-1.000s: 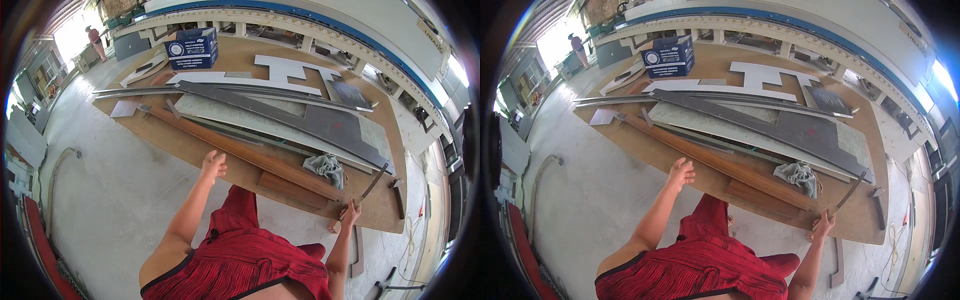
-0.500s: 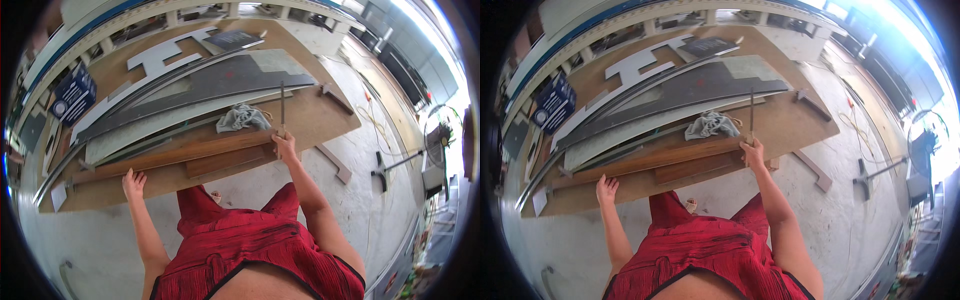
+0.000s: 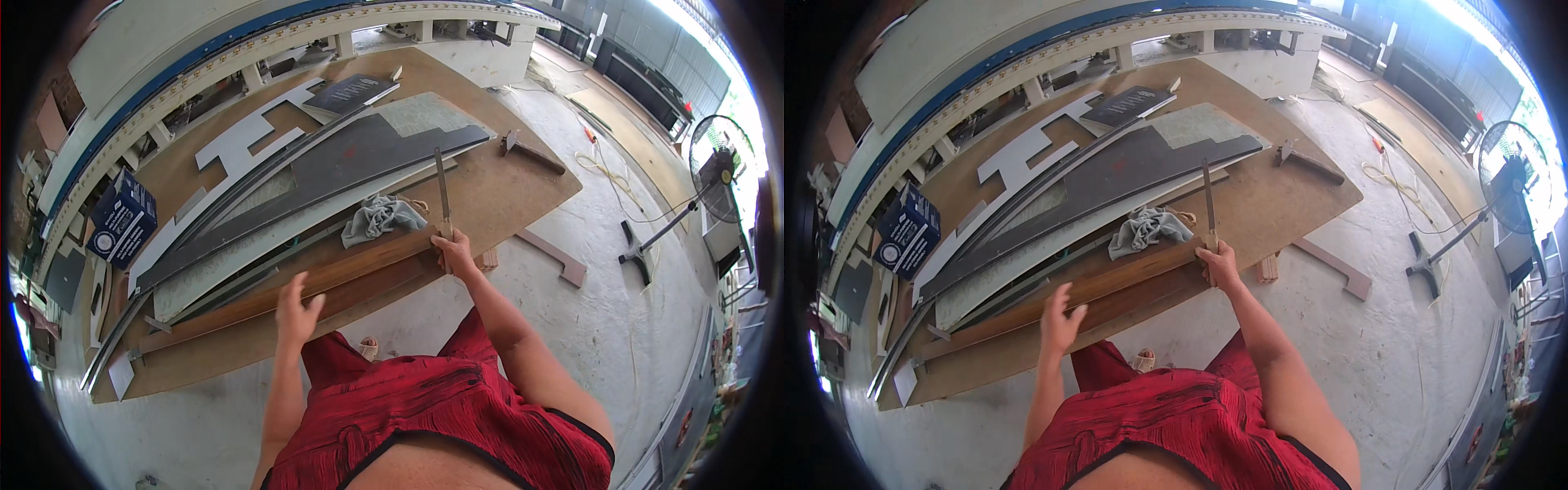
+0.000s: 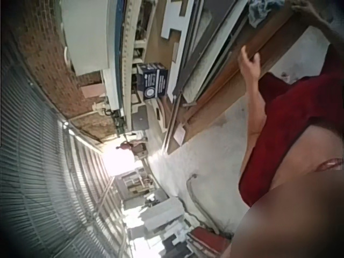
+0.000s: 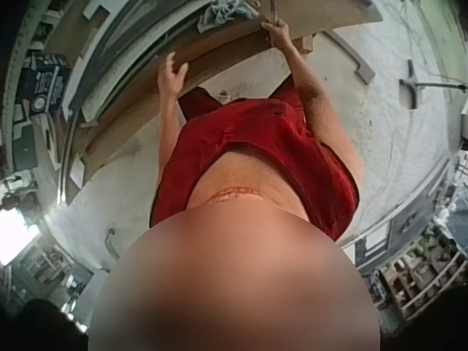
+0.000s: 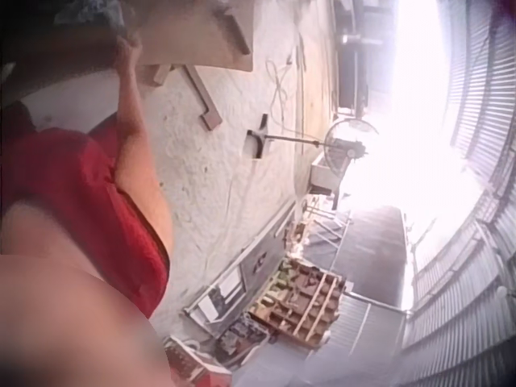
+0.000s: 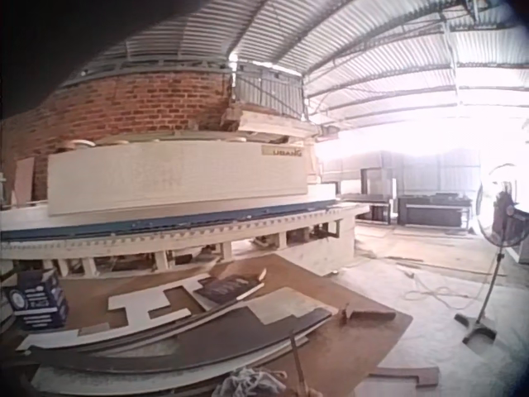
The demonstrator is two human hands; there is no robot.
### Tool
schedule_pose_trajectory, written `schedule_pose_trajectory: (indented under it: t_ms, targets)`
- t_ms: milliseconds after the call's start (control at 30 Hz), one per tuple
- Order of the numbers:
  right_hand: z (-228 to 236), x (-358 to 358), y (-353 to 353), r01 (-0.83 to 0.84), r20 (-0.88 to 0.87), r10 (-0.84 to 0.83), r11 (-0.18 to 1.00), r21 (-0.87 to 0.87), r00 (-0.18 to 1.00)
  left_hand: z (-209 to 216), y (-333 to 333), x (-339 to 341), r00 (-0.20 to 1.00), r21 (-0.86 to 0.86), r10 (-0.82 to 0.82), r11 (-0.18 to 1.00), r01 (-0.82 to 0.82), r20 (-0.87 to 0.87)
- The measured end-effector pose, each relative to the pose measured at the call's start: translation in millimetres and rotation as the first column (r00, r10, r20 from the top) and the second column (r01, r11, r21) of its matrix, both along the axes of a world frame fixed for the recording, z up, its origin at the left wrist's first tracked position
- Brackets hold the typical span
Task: The person cuts a thin strip of wood on a workbench using a hand saw.
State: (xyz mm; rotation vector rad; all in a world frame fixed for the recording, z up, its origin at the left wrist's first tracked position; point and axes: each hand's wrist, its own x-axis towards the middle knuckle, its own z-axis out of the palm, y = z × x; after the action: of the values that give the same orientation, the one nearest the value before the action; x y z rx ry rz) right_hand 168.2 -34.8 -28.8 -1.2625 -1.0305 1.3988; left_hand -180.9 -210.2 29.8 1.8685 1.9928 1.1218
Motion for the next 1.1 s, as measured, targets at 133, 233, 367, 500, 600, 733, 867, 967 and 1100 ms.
schedule_pose_trajectory:
  t_ms: [133, 233, 367, 500, 600, 733, 867, 967, 1100]
  targets:
    - [-0.1, 8.6, 0.5, -0.022, -0.017, 0.022, 1.000, 0.003, 1.000, 28.2, 76.5, 57.2, 0.930, -0.266, -0.334, 0.921, 0.286, -0.156]
    - [11.3, 9.4, -4.4, -0.015, -0.014, 0.015, 1.000, -0.009, 1.000, 25.0, 133.6, 97.0, 0.894, -0.314, -0.358, 0.910, 0.271, -0.267]
    - [2.3, -4.1, 1.6, -0.041, -0.007, 0.041, 0.998, 0.037, 0.999, 15.9, 182.9, 116.8, 0.886, -0.441, -0.272, 0.893, 0.087, -0.376]
    - [-4.4, -3.9, -1.3, -0.002, -0.013, 0.003, 0.999, 0.052, 1.000, -8.7, 201.2, 127.0, 0.905, -0.485, -0.211, 0.874, 0.006, -0.369]
    - [-5.6, 4.8, -3.8, -0.002, -0.039, 0.003, 0.999, 0.035, 0.999, -19.6, 198.8, 138.2, 0.916, -0.281, -0.104, 0.960, -0.010, -0.387]
    - [-7.3, 1.9, -1.0, -0.016, -0.045, 0.019, 0.998, 0.060, 0.999, -31.6, 199.5, 109.8, 0.988, -0.117, 0.060, 0.990, -0.078, -0.143]
    - [-7.4, -3.8, 0.8, -0.033, -0.014, 0.034, 0.998, 0.051, 0.999, -30.5, 177.1, 69.7, 0.991, 0.079, 0.122, 0.989, -0.126, 0.057]
    - [-7.5, 1.7, 0.4, -0.016, -0.006, 0.017, 0.999, 0.050, 1.000, -13.7, 144.3, 50.2, 0.974, 0.152, 0.119, 0.977, -0.149, 0.192]
    - [-6.2, 1.1, -0.4, -0.033, 0.015, 0.033, 0.998, 0.049, 0.999, 1.9, 97.1, -5.5, 0.973, 0.366, 0.135, 0.910, -0.196, 0.185]
